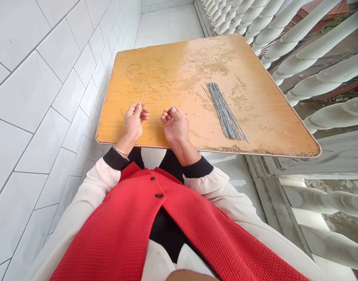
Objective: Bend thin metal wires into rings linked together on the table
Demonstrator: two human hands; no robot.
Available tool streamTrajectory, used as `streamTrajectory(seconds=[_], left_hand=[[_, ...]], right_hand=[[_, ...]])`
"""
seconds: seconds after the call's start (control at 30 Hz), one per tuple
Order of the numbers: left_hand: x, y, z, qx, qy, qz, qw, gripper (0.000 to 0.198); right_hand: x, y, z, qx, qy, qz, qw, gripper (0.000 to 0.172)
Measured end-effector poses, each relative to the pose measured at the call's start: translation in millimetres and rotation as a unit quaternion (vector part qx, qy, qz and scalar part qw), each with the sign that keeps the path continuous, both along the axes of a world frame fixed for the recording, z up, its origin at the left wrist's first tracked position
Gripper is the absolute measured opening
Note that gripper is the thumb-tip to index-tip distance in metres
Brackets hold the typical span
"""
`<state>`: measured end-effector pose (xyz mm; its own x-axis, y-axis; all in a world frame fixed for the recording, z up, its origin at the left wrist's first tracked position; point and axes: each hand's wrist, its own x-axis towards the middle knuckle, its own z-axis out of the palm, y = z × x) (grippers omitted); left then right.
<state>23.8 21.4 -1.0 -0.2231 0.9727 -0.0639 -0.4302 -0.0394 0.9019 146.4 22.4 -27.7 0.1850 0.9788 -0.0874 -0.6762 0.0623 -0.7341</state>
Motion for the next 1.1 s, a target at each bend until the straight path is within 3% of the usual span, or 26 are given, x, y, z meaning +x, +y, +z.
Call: streamTrajectory(seconds=[0.23,0.53,0.7,0.9,1.1], left_hand=[[2.6,0.7,-0.8,-0.018,-0.052,-0.014,0.998,0.023],[-8.2,3.1,0.7,-0.033,-0.041,-0.053,0.997,0.023],[-17.7,4.1,0.7,-0.031,-0.007,-0.07,0.997,0.021],[-35.6,3.9,0.4,-0.045,0.051,-0.109,0.992,0.02],[-36.5,3.8,0.9,-0.049,0.056,-0.096,0.993,0.02]], right_hand=[[-2.1,1.8,-1.1,-0.018,0.034,0.015,0.999,0.016],[7.2,3.8,4.2,-0.025,-0.076,0.043,0.996,0.01],[17.1,4.8,10.1,-0.041,-0.122,0.058,0.99,0.016],[28.9,3.1,10.5,0.002,-0.207,0.042,0.977,0.008],[24.9,-0.5,12.3,-0.007,-0.282,0.054,0.958,0.009]])
